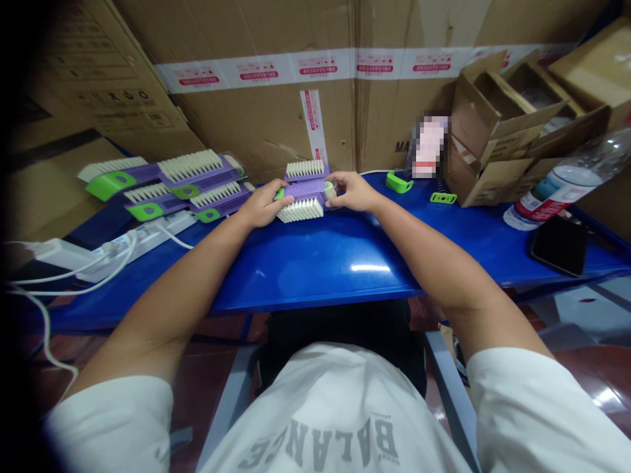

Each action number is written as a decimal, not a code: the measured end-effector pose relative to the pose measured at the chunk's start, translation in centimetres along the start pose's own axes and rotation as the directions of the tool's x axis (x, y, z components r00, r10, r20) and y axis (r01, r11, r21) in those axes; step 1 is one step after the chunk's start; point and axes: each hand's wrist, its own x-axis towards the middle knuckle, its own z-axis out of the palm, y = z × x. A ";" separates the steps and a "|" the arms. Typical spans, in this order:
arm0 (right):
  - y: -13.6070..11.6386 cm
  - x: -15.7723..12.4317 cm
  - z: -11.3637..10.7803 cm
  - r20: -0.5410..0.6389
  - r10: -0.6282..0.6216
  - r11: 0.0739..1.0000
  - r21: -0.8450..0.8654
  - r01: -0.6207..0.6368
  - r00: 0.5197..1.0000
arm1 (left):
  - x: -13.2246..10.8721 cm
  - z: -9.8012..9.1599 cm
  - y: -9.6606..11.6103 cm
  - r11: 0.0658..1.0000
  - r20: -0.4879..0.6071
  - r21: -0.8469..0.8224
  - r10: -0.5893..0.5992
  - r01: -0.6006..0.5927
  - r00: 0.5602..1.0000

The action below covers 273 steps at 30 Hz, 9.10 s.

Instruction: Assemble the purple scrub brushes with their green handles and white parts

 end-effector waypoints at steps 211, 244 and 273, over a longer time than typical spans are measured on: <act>0.9 -0.1 0.5 -0.053 0.176 0.844 -0.505 -0.178 0.983 | -0.5 -2.4 3.2 0.924 0.162 0.362 -0.195 0.125 0.967; 2.2 -0.1 -0.1 0.157 0.084 0.620 -0.782 0.072 0.984 | -1.6 -8.8 4.3 0.735 0.384 0.576 -0.629 0.358 0.676; 1.7 -0.2 -0.2 0.177 0.103 0.604 -0.793 0.080 0.979 | -4.6 -13.4 0.2 0.611 0.264 0.624 -0.752 0.487 0.604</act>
